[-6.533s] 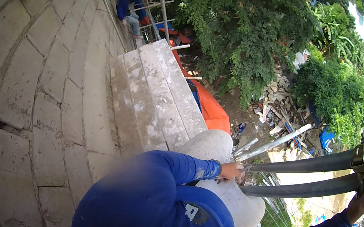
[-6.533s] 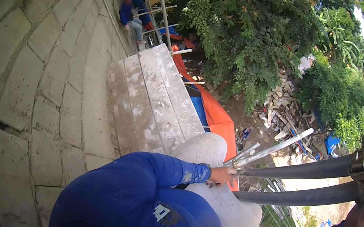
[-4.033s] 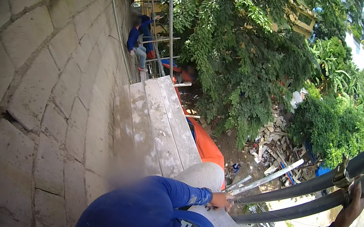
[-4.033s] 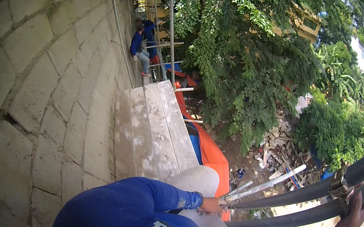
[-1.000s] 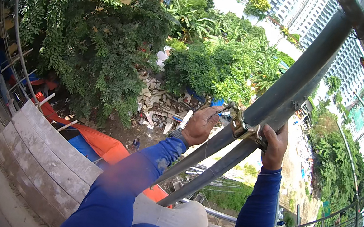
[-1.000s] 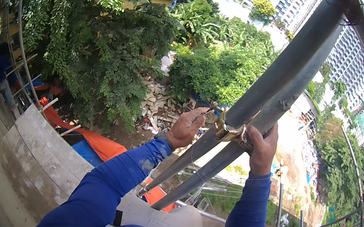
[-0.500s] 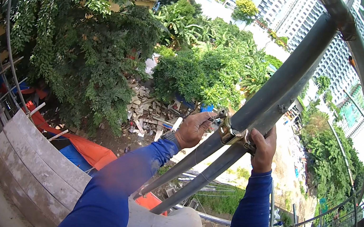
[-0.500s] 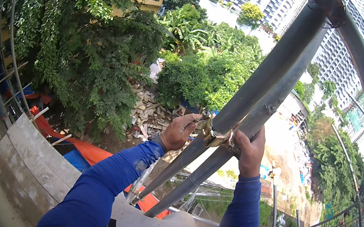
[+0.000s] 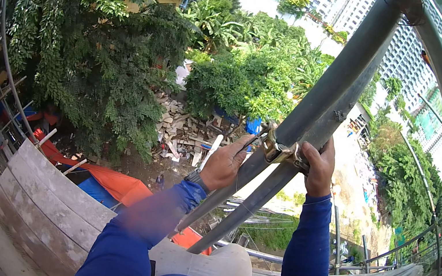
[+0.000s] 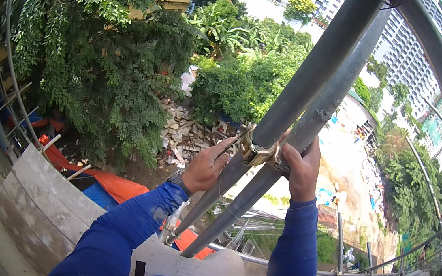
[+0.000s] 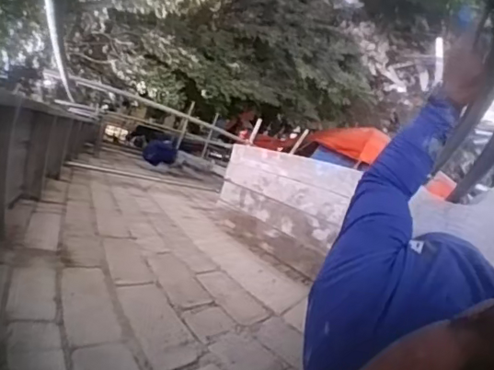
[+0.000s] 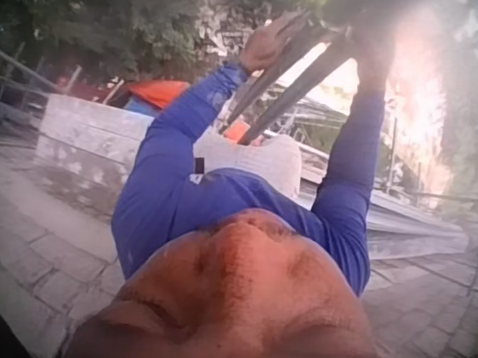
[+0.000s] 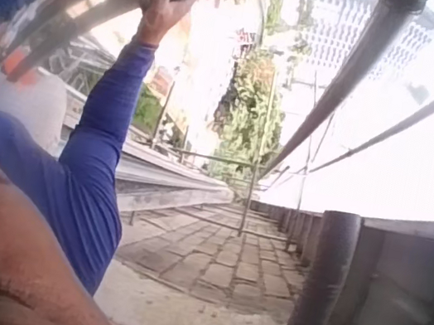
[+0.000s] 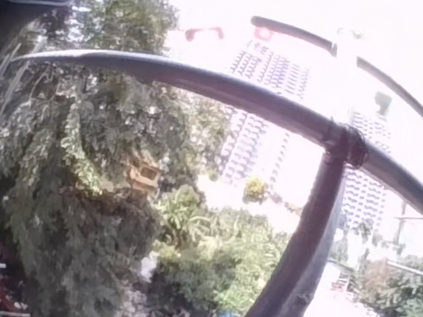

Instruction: The person is assembling a metal scaffolding structure on the exterior of a building. They use a spanner to tighten couplers connecting vertical and horizontal metal poles. The person works at height, standing on wooden planks, and secures multiple joints to stabilize the frame.

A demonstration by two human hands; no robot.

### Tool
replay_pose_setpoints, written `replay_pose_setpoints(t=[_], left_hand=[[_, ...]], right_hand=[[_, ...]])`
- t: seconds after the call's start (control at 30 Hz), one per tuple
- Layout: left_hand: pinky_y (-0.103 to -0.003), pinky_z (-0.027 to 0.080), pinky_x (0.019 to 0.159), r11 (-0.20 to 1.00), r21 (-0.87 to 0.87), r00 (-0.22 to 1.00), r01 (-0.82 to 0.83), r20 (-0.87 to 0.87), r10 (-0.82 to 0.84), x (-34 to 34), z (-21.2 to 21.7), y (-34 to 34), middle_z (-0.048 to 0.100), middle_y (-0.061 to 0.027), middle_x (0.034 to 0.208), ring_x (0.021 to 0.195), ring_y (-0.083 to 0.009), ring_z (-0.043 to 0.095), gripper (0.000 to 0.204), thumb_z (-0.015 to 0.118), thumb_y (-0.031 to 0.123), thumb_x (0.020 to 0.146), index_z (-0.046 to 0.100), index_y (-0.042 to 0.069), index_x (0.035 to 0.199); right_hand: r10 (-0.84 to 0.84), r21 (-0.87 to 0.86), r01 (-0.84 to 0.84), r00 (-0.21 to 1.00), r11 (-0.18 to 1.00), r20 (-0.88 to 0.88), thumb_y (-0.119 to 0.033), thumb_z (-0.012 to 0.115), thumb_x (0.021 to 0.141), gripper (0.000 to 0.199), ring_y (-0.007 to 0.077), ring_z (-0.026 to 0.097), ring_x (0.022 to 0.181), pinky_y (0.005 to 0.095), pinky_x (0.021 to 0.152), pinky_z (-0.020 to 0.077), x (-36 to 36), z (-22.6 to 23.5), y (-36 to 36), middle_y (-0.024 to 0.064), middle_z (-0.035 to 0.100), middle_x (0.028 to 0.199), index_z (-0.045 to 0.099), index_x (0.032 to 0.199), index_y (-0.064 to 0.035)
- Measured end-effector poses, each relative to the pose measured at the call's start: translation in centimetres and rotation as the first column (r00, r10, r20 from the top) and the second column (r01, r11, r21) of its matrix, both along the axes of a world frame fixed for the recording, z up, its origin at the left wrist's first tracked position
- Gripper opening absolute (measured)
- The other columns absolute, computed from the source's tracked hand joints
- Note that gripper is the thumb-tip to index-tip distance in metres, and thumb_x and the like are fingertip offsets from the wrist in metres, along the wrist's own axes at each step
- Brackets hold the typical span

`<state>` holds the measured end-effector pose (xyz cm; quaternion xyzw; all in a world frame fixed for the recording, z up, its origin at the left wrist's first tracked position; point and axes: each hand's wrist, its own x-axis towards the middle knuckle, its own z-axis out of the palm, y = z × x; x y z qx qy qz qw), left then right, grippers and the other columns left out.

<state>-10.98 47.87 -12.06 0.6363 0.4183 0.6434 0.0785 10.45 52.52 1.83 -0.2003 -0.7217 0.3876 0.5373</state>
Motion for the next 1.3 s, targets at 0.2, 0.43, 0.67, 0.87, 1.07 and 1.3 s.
replay_pose_setpoints(t=[0.2, 0.43, 0.67, 0.87, 1.07, 1.3], left_hand=[[-0.048, 0.053, 0.093, 0.978, -0.203, 0.998, -0.043, 0.041, 0.052, 1.4, 1.0, -3.2, 0.068, -0.0312, 0.12, 0.112, -0.0494, 0.065, 0.043, 0.049, 0.015, 0.106, 0.053, -0.002, 0.145], [-0.042, 0.051, 0.097, 0.99, -0.136, 0.998, -0.036, 0.036, 0.042, 1.0, 0.2, -3.8, 0.069, -0.0256, 0.118, 0.108, -0.0403, 0.069, 0.04, 0.047, 0.009, 0.103, 0.056, -0.002, 0.14], [-0.041, 0.051, 0.095, 0.958, -0.278, 0.982, 0.073, 0.189, -0.02, 2.2, 2.4, -6.1, 0.07, -0.0221, 0.117, 0.105, -0.0345, 0.069, 0.038, 0.049, 0.011, 0.103, 0.06, 0.001, 0.137], [-0.025, 0.04, 0.065, 0.975, -0.194, 0.936, 0.11, 0.35, -0.036, 2.1, 0.7, -5.3, 0.054, 0.0036, 0.084, 0.071, -0.0046, 0.043, 0.035, 0.049, 0.016, 0.107, 0.061, 0.002, 0.136], [-0.023, 0.038, 0.066, 0.975, -0.121, 0.931, 0.187, 0.337, -0.136, -0.6, -1.4, -3.2, 0.05, 0.0073, 0.079, 0.072, -0.0035, 0.042, 0.032, 0.049, 0.025, 0.111, 0.064, 0.003, 0.129], [-0.025, 0.04, 0.068, 0.988, -0.018, 0.957, 0.154, 0.252, -0.145, -1.7, -2.4, 0.5, 0.049, 0.0051, 0.078, 0.074, -0.0059, 0.043, 0.033, 0.052, 0.029, 0.111, 0.065, 0.003, 0.126]], right_hand=[[-0.016, 0.017, 0.016, 1.0, 1.0, 0.004, -0.024, 0.075, 0.092, 0.052, 0.0151, 0.067, 0.098, 0.0308, 0.087, 0.0548, 0.1, -0.2, 0.0, 0.01, 0.07, 0.112, 0.052, 0.131, 0.0007], [0.04, 0.014, -0.04, 0.999, 0.999, -0.026, -0.017, 0.073, 0.094, 0.048, 0.0151, 0.066, 0.098, 0.0306, 0.087, 0.0547, -0.2, -0.8, 1.0, 0.009, 0.069, 0.111, 0.051, 0.134, -0.0005], [0.005, 0.011, -0.005, 1.0, 1.0, -0.014, -0.017, 0.073, 0.094, 0.047, 0.0144, 0.066, 0.095, 0.0304, 0.086, 0.0548, 0.3, -0.6, 1.1, 0.0085, 0.069, 0.11, 0.051, 0.132, -0.0004], [0.042, 0.002, -0.042, 0.998, 0.999, -0.042, -0.016, 0.072, 0.094, 0.044, 0.0146, 0.067, 0.094, 0.0305, 0.085, 0.055, -0.3, -0.2, 0.6, 0.0085, 0.069, 0.11, 0.053, 0.13, -0.0003], [0.025, -0.02, -0.027, 0.997, 0.999, -0.068, -0.019, 0.074, 0.093, 0.047, 0.0144, 0.067, 0.094, 0.0301, 0.085, 0.0548, -0.3, -0.3, 0.0, 0.0085, 0.069, 0.11, 0.052, 0.131, -0.0006], [0.054, -0.022, -0.055, 0.998, 0.998, -0.036, -0.022, 0.076, 0.093, 0.048, 0.0127, 0.065, 0.088, 0.0289, 0.079, 0.0546, -0.2, -0.1, 0.1, 0.008, 0.069, 0.107, 0.053, 0.129, -0.0004]])
